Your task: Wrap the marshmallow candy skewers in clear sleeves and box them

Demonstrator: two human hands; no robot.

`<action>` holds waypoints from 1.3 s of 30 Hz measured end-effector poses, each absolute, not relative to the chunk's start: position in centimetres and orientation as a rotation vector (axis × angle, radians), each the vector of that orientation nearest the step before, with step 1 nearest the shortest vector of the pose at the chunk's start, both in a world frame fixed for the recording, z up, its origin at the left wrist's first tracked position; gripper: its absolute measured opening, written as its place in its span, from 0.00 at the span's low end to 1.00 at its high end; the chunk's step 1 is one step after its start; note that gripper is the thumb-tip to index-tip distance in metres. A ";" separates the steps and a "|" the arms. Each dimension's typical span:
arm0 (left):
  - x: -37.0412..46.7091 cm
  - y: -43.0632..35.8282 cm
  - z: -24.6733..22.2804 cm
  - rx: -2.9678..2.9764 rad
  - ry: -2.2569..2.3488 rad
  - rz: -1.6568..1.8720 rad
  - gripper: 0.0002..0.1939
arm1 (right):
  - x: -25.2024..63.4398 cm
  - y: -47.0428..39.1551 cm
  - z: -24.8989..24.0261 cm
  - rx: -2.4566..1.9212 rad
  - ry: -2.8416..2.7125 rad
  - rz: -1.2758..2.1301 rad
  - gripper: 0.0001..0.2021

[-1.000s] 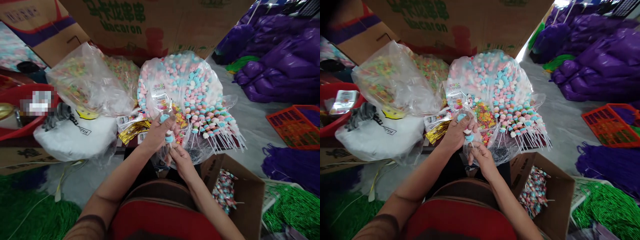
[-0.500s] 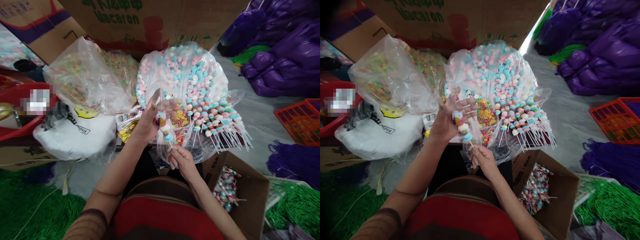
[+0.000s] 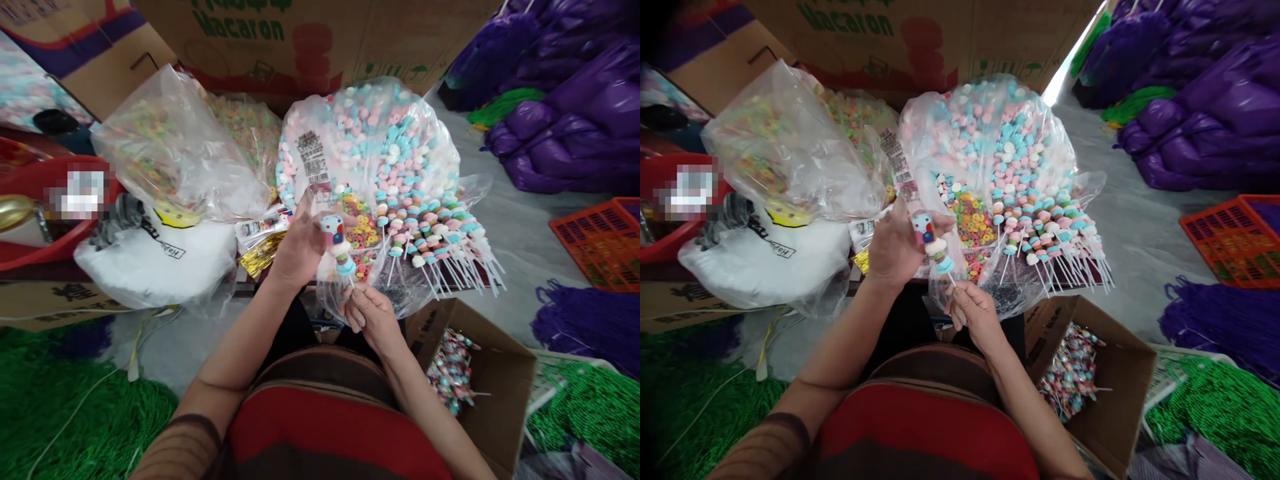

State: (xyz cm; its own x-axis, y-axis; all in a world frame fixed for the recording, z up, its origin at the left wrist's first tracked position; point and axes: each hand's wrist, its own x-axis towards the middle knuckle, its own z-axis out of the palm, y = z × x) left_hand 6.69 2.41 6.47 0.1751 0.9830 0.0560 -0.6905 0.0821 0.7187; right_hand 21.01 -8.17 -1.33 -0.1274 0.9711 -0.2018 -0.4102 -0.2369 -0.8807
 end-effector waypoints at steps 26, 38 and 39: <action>9.1 -0.4 4.5 0.693 0.595 1.277 0.21 | 20.5 -8.3 -0.5 -1.160 -0.874 1.308 0.19; 3.1 2.3 7.8 0.865 0.454 1.284 0.35 | 20.9 -7.9 -0.7 -1.067 -0.829 1.445 0.20; 3.0 2.6 8.2 0.858 0.468 1.307 0.29 | 21.1 -7.9 -0.7 -1.081 -0.846 1.435 0.19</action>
State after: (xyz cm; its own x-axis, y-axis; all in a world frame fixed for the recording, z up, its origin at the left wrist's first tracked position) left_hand 2.95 2.56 8.23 0.2320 0.9594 0.1605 -0.6391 0.0259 0.7687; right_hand 21.13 -7.92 -0.67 0.0127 0.9868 -0.1616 -0.3361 -0.1480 -0.9301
